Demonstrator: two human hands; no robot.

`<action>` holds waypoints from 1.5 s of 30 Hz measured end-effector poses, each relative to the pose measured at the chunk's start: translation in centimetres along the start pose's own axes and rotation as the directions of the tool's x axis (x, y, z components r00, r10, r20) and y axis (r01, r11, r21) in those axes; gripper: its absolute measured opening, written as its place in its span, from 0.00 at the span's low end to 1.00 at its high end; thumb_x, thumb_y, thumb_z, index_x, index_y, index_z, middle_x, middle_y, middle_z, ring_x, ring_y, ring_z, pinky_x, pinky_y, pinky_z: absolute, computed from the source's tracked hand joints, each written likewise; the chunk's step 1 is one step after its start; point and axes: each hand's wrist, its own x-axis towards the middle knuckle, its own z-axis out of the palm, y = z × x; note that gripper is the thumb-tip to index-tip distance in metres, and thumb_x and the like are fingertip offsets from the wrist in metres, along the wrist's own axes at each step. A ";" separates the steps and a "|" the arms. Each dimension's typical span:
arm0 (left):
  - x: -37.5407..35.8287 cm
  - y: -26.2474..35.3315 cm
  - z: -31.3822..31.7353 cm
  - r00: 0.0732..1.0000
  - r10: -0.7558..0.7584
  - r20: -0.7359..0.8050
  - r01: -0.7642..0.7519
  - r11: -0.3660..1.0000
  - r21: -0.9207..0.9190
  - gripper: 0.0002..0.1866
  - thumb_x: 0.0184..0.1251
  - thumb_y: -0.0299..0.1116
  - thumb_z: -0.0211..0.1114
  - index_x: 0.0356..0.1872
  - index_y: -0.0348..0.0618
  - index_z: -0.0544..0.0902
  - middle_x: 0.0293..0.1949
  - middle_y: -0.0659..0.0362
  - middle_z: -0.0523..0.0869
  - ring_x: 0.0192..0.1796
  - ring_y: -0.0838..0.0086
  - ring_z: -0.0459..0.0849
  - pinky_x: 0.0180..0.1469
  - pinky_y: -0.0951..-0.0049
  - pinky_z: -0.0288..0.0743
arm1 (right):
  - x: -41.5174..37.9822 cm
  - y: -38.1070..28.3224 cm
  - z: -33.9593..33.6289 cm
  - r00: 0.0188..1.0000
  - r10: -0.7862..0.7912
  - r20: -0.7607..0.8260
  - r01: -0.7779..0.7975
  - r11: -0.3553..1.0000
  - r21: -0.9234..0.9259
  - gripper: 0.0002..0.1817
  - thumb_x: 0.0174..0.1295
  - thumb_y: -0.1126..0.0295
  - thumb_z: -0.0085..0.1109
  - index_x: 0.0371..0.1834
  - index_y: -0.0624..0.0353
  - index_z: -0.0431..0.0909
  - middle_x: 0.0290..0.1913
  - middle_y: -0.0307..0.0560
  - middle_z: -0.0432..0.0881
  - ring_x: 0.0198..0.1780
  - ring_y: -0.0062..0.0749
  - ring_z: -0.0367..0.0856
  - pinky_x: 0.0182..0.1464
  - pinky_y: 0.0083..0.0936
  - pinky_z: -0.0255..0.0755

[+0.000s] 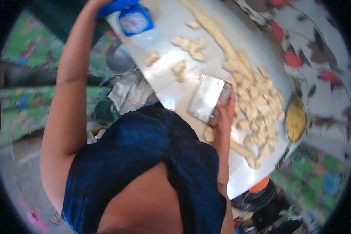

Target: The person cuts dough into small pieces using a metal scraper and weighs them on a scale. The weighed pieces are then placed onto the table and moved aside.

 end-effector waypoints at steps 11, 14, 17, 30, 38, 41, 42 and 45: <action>-9.0 14.4 -0.4 0.693 0.706 0.142 -0.354 0.507 -0.786 0.23 0.67 0.36 0.61 0.60 0.36 0.72 0.54 0.53 0.79 0.47 0.73 0.81 0.47 0.75 0.75 | -0.4 -0.9 1.4 0.999 0.036 0.001 -0.036 0.996 0.087 0.36 0.59 0.79 0.52 0.72 0.56 0.52 0.64 0.48 0.67 0.62 0.35 0.70 0.63 0.30 0.67; -9.5 12.7 4.8 0.699 0.697 0.157 -0.437 0.592 -0.677 0.21 0.62 0.43 0.65 0.50 0.38 0.81 0.39 0.52 0.85 0.42 0.73 0.85 0.46 0.72 0.78 | -0.5 -1.2 1.5 0.999 0.041 -0.012 -0.040 0.998 0.045 0.36 0.59 0.78 0.52 0.73 0.57 0.52 0.64 0.49 0.67 0.63 0.36 0.69 0.63 0.31 0.66; -13.2 12.0 8.9 0.688 0.549 0.475 -0.408 0.834 -0.373 0.19 0.58 0.37 0.67 0.50 0.42 0.80 0.43 0.51 0.84 0.42 0.64 0.84 0.46 0.67 0.76 | -0.3 -1.1 1.2 1.000 0.028 -0.006 -0.028 0.999 0.034 0.37 0.59 0.78 0.52 0.73 0.57 0.51 0.65 0.50 0.66 0.63 0.36 0.68 0.64 0.30 0.65; -12.0 8.6 1.7 0.923 0.346 -0.168 -0.385 0.835 -0.393 0.17 0.53 0.34 0.68 0.46 0.43 0.82 0.37 0.52 0.85 0.37 0.68 0.84 0.39 0.71 0.77 | -0.5 -1.4 1.2 0.998 0.037 0.044 -0.038 0.999 0.035 0.36 0.59 0.76 0.52 0.72 0.56 0.53 0.66 0.48 0.65 0.63 0.37 0.68 0.64 0.31 0.64; -2.7 1.0 -2.2 0.996 0.059 -0.074 -0.082 0.932 -0.354 0.13 0.55 0.27 0.67 0.39 0.31 0.82 0.27 0.54 0.86 0.30 0.70 0.84 0.35 0.71 0.77 | -0.3 -1.3 1.3 0.999 0.035 0.037 -0.036 0.999 0.030 0.36 0.58 0.76 0.52 0.73 0.56 0.52 0.65 0.49 0.65 0.62 0.38 0.69 0.62 0.32 0.65; -0.9 -2.0 -0.2 0.989 0.113 -0.093 -0.125 0.983 -0.131 0.15 0.45 0.28 0.70 0.38 0.35 0.83 0.32 0.50 0.86 0.33 0.65 0.85 0.38 0.68 0.78 | -0.3 -1.3 1.1 0.998 0.032 0.049 -0.036 0.997 0.072 0.37 0.58 0.77 0.54 0.72 0.57 0.52 0.66 0.50 0.65 0.63 0.38 0.68 0.64 0.32 0.64; -0.6 -2.3 0.1 0.989 0.113 -0.090 -0.125 0.984 -0.131 0.15 0.45 0.28 0.70 0.38 0.35 0.83 0.32 0.50 0.86 0.33 0.65 0.85 0.38 0.68 0.78 | -0.4 -1.2 0.9 0.998 0.038 0.050 -0.043 0.994 0.099 0.38 0.58 0.78 0.56 0.72 0.58 0.52 0.66 0.50 0.65 0.63 0.38 0.68 0.65 0.32 0.63; -0.6 -2.6 0.7 0.983 0.164 -0.081 -0.165 0.986 -0.015 0.16 0.46 0.29 0.69 0.39 0.36 0.83 0.32 0.50 0.87 0.35 0.64 0.86 0.40 0.67 0.79 | -0.5 -1.7 1.3 0.998 0.049 0.027 -0.051 0.996 0.070 0.37 0.58 0.78 0.55 0.72 0.58 0.53 0.66 0.50 0.65 0.63 0.37 0.68 0.65 0.32 0.63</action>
